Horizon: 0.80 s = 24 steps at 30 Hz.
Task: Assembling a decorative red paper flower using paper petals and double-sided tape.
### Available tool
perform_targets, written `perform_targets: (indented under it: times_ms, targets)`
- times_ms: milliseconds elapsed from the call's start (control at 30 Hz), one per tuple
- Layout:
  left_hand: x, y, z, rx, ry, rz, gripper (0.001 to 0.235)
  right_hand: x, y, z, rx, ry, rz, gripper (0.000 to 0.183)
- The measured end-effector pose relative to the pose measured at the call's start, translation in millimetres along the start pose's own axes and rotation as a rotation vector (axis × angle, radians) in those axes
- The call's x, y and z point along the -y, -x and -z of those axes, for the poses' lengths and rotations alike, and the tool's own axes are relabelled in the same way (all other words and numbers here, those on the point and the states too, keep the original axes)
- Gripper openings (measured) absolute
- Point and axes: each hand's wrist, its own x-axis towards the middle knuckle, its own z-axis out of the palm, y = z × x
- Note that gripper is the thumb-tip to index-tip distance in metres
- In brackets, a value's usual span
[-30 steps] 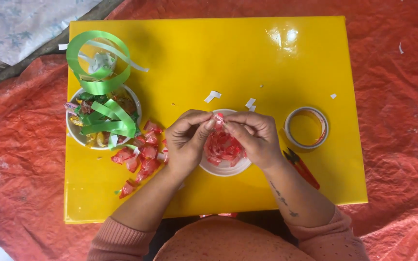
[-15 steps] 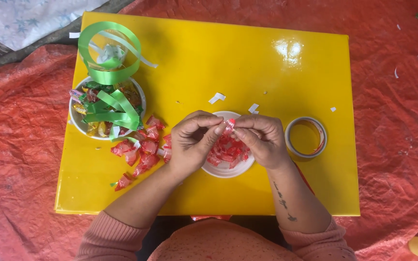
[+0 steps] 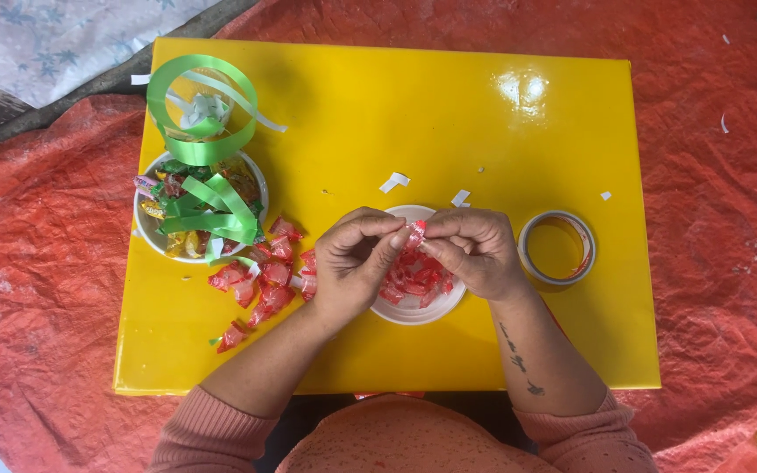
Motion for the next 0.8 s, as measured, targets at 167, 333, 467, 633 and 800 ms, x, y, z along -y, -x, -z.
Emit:
perform_targets:
  times_ms: [167, 333, 467, 633, 800]
  targets:
    - [2.4, 0.3, 2.8, 0.037, -0.023, -0.001, 0.013, 5.5, -2.6, -2.1, 0.002, -0.003, 0.009, 0.016]
    - [4.3, 1.3, 3.7, 0.042, -0.01, -0.004, 0.014, 7.2, -4.2, -2.9, 0.005, -0.005, 0.012, 0.016]
    - [4.1, 1.7, 3.6, 0.035, -0.015, -0.008, 0.013, 4.3, -3.1, -2.4, 0.008, -0.002, 0.015, 0.015]
    - [1.0, 2.4, 2.4, 0.028, -0.023, 0.012, 0.013, 1.4, -1.4, -0.1, 0.011, 0.014, 0.009, 0.016]
    - [2.6, 3.0, 2.4, 0.023, -0.038, 0.009, 0.014, -1.8, 1.7, 2.3, 0.001, -0.012, 0.004, 0.018]
